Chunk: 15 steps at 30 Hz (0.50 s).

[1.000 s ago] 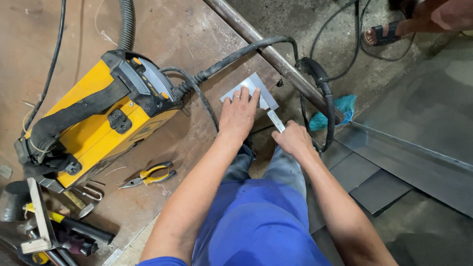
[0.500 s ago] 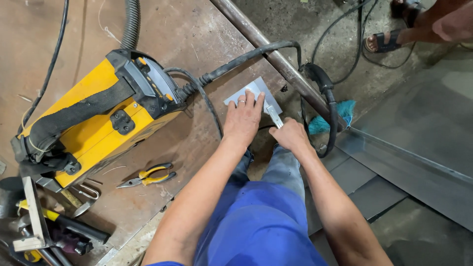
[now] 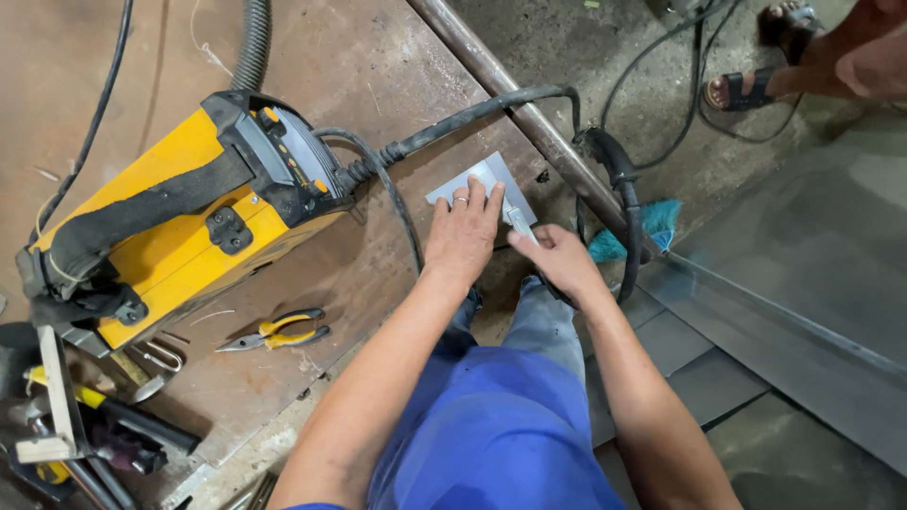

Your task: The person prepares an arc welding setup on a workbench: they uncoil the welding machine cable, pick up small metal pieces and a welding electrode, adjust the machine's control knobs, trim the electrode with pliers, position a metal piece on the bench, and strike an arc to weld the piece before stepping back.

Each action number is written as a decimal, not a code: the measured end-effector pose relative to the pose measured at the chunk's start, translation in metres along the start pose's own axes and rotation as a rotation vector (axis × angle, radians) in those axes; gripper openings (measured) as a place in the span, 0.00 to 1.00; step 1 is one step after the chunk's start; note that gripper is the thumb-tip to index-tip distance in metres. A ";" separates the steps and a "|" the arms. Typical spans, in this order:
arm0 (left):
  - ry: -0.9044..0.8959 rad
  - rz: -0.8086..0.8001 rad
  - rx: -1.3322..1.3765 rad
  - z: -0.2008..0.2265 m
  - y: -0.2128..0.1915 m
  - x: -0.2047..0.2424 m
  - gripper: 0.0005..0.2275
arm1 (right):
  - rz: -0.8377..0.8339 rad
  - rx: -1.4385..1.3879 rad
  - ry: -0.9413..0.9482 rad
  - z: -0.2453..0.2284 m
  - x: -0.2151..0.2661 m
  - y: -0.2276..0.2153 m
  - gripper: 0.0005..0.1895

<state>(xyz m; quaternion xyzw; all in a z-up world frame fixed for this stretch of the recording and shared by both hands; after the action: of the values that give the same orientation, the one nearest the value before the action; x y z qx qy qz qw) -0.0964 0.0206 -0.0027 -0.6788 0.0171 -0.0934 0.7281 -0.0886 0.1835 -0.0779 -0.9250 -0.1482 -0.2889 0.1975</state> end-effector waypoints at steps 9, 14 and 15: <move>-0.196 -0.010 0.070 0.005 0.003 0.003 0.26 | 0.077 -0.209 -0.036 -0.011 -0.045 -0.004 0.15; -0.395 0.046 0.146 0.018 0.000 0.006 0.23 | 0.107 0.001 0.006 -0.028 -0.041 -0.013 0.20; -0.444 0.079 0.176 0.020 0.002 0.009 0.23 | 0.112 0.025 0.000 -0.033 -0.040 -0.014 0.21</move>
<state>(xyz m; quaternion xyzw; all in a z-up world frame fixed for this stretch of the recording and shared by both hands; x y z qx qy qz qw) -0.0847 0.0392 -0.0027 -0.6154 -0.1252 0.0855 0.7735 -0.1415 0.1745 -0.0725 -0.9293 -0.0999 -0.2757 0.2248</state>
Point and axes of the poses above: each hand's wrist, its own x-axis away from the middle knuckle, its own y-axis out of the palm, z = x × y, the point moved 8 cm from there along -x, towards the middle knuckle, and after that the axes turned 5 degrees about z, right-handed, at the moved point
